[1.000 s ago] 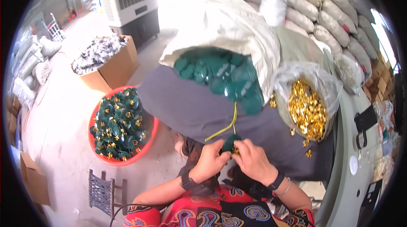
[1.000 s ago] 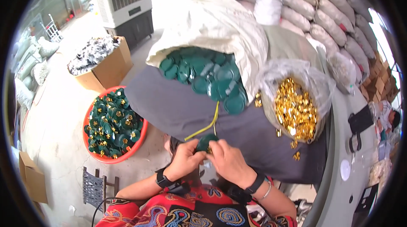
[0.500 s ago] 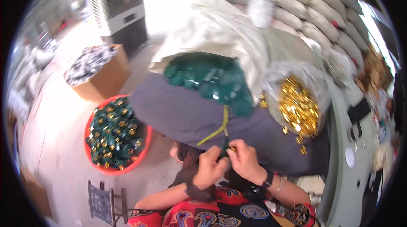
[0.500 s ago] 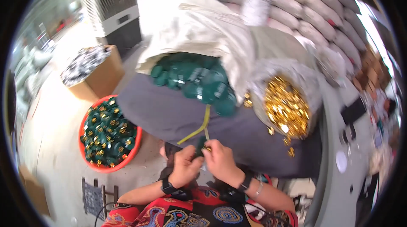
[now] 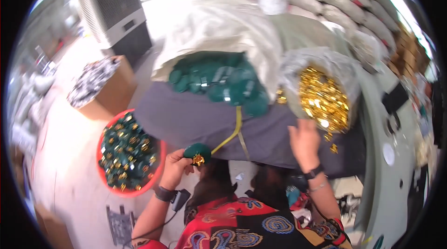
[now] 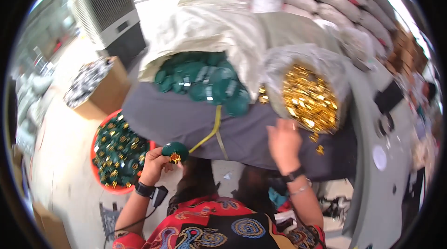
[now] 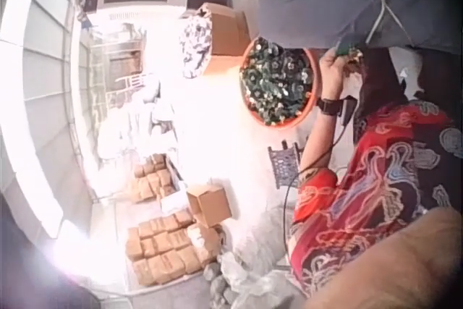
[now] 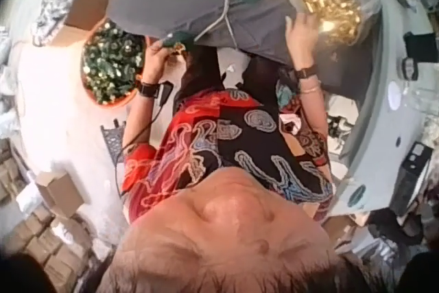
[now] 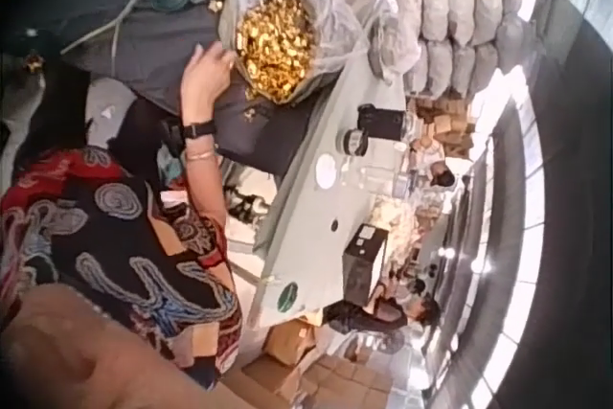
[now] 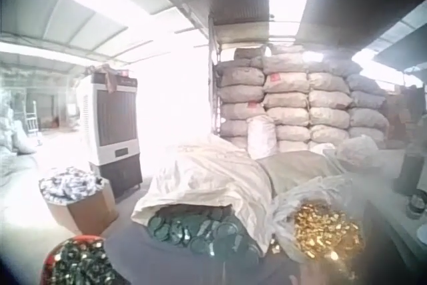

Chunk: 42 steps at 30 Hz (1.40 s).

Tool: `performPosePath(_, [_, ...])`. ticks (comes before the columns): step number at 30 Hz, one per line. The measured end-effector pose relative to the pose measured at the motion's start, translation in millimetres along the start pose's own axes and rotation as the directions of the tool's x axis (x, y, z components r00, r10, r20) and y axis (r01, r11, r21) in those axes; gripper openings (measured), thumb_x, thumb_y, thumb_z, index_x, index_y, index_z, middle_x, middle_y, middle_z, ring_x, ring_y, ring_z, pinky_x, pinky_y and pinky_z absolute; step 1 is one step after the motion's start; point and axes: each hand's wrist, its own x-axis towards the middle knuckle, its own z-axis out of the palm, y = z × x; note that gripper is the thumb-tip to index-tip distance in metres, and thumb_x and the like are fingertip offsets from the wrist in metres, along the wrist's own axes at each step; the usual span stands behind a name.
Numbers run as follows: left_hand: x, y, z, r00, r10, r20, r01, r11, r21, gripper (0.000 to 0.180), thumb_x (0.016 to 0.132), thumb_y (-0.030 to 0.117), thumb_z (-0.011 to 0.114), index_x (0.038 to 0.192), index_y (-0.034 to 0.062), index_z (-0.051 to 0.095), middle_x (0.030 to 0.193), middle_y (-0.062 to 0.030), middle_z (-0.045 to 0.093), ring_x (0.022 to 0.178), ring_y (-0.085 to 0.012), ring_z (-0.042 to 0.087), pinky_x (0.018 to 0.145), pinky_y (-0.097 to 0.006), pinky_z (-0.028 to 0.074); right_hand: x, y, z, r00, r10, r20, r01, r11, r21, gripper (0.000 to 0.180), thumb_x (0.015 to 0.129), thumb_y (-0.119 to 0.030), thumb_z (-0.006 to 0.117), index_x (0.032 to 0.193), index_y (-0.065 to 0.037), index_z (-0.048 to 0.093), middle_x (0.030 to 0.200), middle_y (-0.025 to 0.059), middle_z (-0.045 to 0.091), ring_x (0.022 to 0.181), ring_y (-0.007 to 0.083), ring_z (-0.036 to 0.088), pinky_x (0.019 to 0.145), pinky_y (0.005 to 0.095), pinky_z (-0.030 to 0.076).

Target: The person picks up a green plastic base and a gold decorative piece, fits the gold piece into the center of the base, and places the completed assembly into a red basin, repeating this process throughout the video.

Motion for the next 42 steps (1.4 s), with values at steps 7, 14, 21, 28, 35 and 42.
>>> performPosePath(7, [-134.4,-42.2,-205.9,0.714,-0.336,0.614,-0.589,0.184,0.786,0.008,0.065,0.009,0.06,0.068,0.0031,0.065,0.059,-0.0097,0.057,0.051,-0.0189,0.056,0.049,-0.032,0.044,-8.5,44.5,31.7,0.982,0.157,0.101,-0.146,0.983,-0.108,0.024,0.083,-0.011,0.063,0.102,-0.001,0.053,0.103,0.0208,0.048,0.088,0.0403,0.057,0.072,0.0457,0.048])
performPosePath(14, [-424.2,-72.4,-249.5,-0.153,-0.926,-0.345,0.506,-0.373,0.778,0.036,0.063,0.029,0.064,0.093,0.0092,0.071,0.091,-0.0131,0.069,0.084,-0.0256,0.064,0.075,-0.045,0.049,-17.6,67.9,40.2,0.973,0.222,0.061,-0.223,0.975,0.01,0.029,0.083,-0.005,0.06,0.11,0.001,0.05,0.104,0.0201,0.047,0.093,0.0403,0.055,0.076,0.0458,0.045])
performPosePath(21, [-486.6,-76.3,-233.8,-0.056,-0.943,-0.329,0.607,-0.294,0.738,0.035,0.065,0.029,0.064,0.093,0.0102,0.072,0.094,-0.0131,0.069,0.087,-0.0251,0.064,0.076,-0.045,0.049,-15.0,65.7,40.6,0.976,0.216,0.025,-0.218,0.974,0.066,0.029,0.08,-0.002,0.062,0.107,-0.001,0.052,0.105,0.0199,0.049,0.093,0.04,0.056,0.076,0.0465,0.046])
performPosePath(28, [-372.8,-56.0,-277.0,0.157,-0.934,-0.32,0.3,-0.263,0.917,0.034,0.067,0.029,0.064,0.094,0.0111,0.072,0.097,-0.013,0.069,0.09,-0.0247,0.064,0.077,-0.044,0.05,-16.0,65.0,35.3,0.968,0.246,0.051,-0.249,0.965,0.087,0.024,0.079,-0.005,0.064,0.1,-0.003,0.053,0.105,0.0183,0.049,0.086,0.0386,0.058,0.072,0.0454,0.047])
performPosePath(35, [-42.3,12.3,-147.5,0.981,-0.192,0.031,-0.091,-0.315,0.945,0.017,0.076,0.019,0.056,0.078,0.0055,0.067,0.073,-0.0173,0.064,0.069,-0.0361,0.062,0.064,-0.045,0.05,-14.2,64.7,35.5,0.968,0.252,-0.007,-0.244,0.945,0.217,0.018,0.076,-0.004,0.066,0.09,-0.001,0.054,0.091,0.0151,0.054,0.081,0.0371,0.058,0.069,0.0439,0.047])
performPosePath(42, [131.8,56.3,85.1,0.793,0.531,0.297,-0.516,0.328,0.791,0.036,0.075,0.015,0.065,0.107,-0.0006,0.059,0.099,-0.0199,0.062,0.079,-0.0363,0.062,0.069,-0.041,0.05,-11.3,62.1,35.8,0.96,0.27,0.069,-0.262,0.79,0.554,0.028,0.071,-0.002,0.067,0.098,-0.001,0.059,0.083,0.015,0.055,0.071,0.032,0.058,0.065,0.038,0.048])
